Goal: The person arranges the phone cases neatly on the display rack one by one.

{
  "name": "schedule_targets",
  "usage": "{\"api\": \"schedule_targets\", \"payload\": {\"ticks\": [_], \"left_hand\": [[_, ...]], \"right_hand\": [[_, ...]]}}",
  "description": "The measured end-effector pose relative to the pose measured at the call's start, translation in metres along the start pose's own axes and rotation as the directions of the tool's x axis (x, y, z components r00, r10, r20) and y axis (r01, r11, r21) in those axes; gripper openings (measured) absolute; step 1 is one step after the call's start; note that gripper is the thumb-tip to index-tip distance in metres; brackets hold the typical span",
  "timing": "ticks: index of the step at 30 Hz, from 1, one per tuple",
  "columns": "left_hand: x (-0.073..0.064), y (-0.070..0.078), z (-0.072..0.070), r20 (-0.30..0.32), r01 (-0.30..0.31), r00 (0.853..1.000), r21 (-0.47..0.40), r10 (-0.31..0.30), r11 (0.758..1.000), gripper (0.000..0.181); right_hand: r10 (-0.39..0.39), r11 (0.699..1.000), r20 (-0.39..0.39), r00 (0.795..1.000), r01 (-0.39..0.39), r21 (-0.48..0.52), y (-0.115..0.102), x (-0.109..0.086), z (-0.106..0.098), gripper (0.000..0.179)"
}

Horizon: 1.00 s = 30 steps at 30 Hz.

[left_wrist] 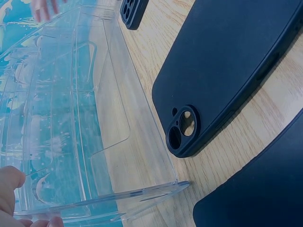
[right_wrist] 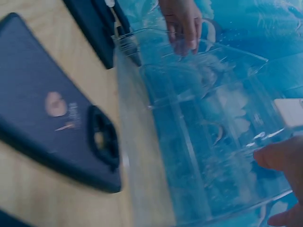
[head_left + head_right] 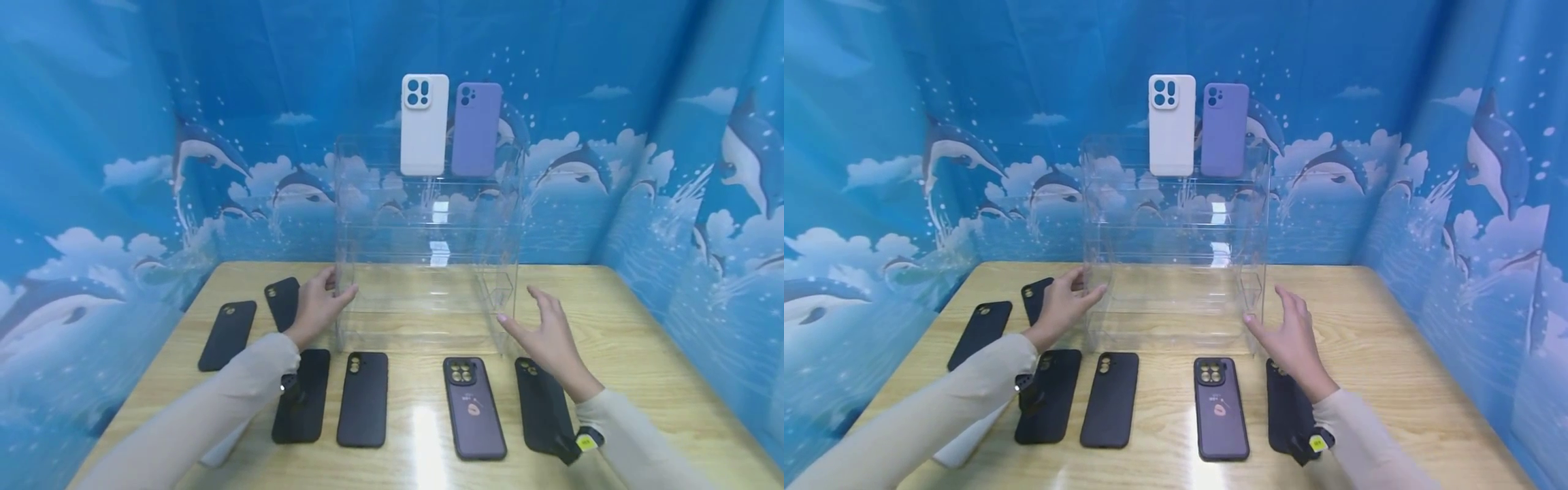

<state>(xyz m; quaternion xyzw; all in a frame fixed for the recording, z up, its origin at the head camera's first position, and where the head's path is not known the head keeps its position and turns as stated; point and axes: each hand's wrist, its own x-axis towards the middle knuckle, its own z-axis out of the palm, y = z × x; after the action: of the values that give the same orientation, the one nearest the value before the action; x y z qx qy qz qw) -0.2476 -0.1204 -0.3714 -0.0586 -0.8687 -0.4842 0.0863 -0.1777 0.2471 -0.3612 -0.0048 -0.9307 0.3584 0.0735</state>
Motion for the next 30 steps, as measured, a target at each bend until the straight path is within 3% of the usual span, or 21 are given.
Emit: {"api": "schedule_targets", "payload": {"ticks": [15,30], "left_hand": [[0.0,0.001,0.0,-0.005,0.002,1.0,0.005,-0.002,1.0,0.06],[-0.001,0.0,0.001,0.003,0.006,1.0,-0.006,-0.006,1.0,0.059]], "right_hand": [[0.161,0.979,0.057,0.985,-0.152,-0.134,0.065,-0.041,0.032,0.098],[0.185,0.967,0.089,0.979,-0.165,-0.195,0.079,-0.042,0.04,0.094]]}}
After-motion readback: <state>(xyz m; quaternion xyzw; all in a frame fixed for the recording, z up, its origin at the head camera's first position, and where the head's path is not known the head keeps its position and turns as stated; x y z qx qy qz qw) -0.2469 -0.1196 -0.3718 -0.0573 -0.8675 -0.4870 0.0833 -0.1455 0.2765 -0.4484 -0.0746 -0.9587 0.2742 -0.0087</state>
